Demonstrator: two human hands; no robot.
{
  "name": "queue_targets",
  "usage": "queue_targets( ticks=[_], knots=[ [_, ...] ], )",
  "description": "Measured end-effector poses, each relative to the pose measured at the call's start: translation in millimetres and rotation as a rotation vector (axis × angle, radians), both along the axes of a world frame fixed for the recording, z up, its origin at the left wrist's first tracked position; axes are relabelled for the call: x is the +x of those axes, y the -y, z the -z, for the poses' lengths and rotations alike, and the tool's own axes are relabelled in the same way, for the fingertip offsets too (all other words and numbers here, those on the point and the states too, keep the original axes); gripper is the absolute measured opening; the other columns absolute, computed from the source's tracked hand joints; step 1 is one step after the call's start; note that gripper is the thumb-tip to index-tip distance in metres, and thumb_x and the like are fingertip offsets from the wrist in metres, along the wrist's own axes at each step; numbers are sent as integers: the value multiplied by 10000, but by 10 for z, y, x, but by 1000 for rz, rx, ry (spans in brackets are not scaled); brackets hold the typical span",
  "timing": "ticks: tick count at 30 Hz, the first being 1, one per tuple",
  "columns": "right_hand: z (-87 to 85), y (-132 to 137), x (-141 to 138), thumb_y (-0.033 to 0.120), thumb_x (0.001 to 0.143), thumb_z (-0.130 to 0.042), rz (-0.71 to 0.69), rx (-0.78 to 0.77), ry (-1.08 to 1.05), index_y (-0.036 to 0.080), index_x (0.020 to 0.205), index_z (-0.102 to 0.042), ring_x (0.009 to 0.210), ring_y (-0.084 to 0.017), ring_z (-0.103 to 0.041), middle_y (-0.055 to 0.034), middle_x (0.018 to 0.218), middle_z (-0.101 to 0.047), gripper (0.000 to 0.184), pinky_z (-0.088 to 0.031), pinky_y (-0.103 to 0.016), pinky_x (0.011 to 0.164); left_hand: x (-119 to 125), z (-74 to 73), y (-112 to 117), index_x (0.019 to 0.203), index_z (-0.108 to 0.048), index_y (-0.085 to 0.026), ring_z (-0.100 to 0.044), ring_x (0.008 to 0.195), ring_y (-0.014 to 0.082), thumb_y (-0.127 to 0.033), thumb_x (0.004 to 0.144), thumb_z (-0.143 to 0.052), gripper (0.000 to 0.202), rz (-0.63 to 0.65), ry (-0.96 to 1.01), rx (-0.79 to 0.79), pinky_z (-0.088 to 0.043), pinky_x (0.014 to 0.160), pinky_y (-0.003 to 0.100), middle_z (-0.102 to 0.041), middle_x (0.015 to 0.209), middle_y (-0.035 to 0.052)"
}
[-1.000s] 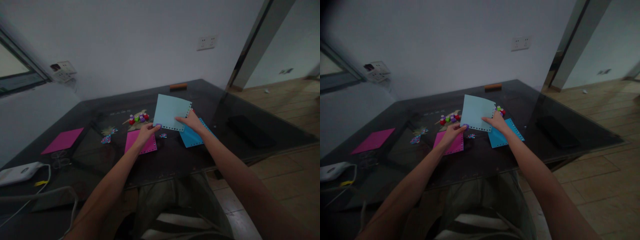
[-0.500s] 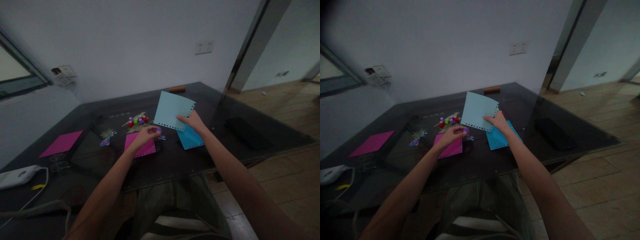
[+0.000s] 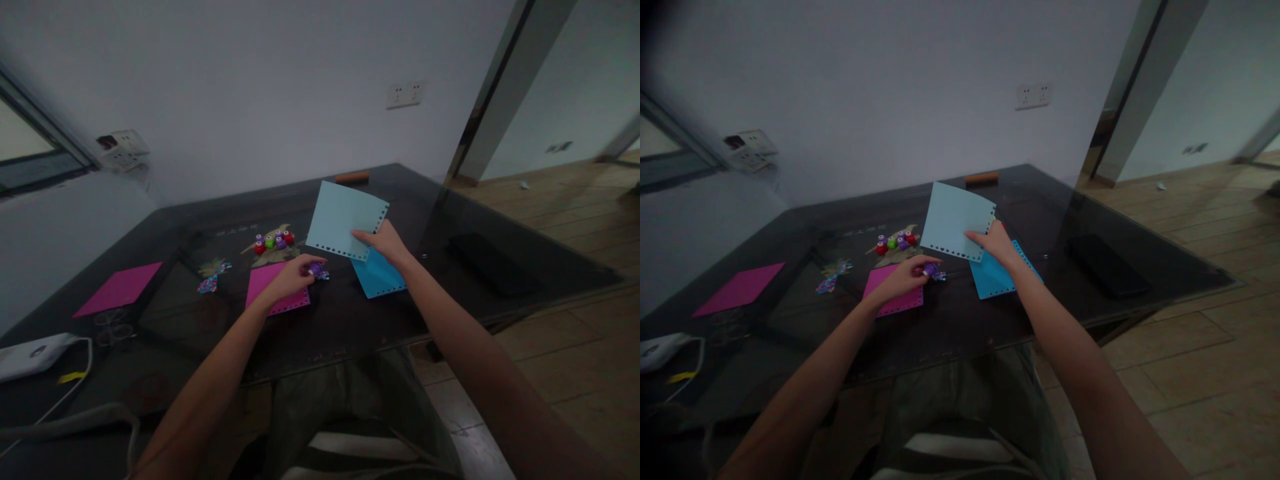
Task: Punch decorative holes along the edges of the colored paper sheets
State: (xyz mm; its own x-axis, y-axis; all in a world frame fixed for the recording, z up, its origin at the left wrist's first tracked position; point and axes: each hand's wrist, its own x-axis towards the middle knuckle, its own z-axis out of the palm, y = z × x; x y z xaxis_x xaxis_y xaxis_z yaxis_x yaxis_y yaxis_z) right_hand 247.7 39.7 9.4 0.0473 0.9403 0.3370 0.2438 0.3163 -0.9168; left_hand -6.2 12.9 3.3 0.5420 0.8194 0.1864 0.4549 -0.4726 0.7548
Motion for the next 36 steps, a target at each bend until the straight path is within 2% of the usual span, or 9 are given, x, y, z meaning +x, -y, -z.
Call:
queue_targets(
  ticks=[4, 13, 20, 28, 36],
  knots=[
    [4, -6, 2, 288, 697, -683, 6, 26, 14, 158, 1105, -591, 1031, -305, -607, -135, 1129, -641, 438, -504, -479, 888, -14, 12, -13, 1072, -649, -240, -574, 999, 219, -30, 618, -482, 527, 22, -36, 35, -438, 853, 324, -627, 1093, 54],
    [-15, 7, -8, 289, 657, -708, -2, 5, -62, 157, 1023, -616, 1005, -306, -612, -121, 1080, -659, 400, -493, -502, 886, -41, 23, 7, 1070, -638, -212, -529, 1011, 157, 6, 648, -435, 516, 78, -290, 180, -394, 951, 291, -522, 1053, 41],
    [11, -18, 2, 278, 645, -721, 7, 32, -72, 162, 1026, -614, 1019, -304, -603, -121, 1090, -652, 413, -484, -507, 896, -58, 58, -20, 1064, -652, -226, -511, 1000, 159, -3, 668, -441, 500, 82, -391, 244, -394, 944, 281, -499, 1043, 47],
    [2, -9, -6, 277, 636, -725, 29, 35, -77, 159, 991, -620, 990, -296, -617, -120, 1060, -667, 387, -500, -483, 871, -65, 64, -27, 1007, -681, -251, -499, 1023, 172, -9, 677, -449, 471, 58, -403, 275, -389, 949, 295, -485, 1040, 40],
    [-5, 1, -13, 276, 636, -720, 22, 2, -94, 151, 1007, -612, 1001, -298, -615, -132, 1081, -657, 405, -487, -487, 894, -61, 59, -39, 1000, -674, -230, -499, 991, 171, 14, 661, -447, 476, 26, -289, 280, -416, 914, 311, -475, 1012, 44]
  ],
)
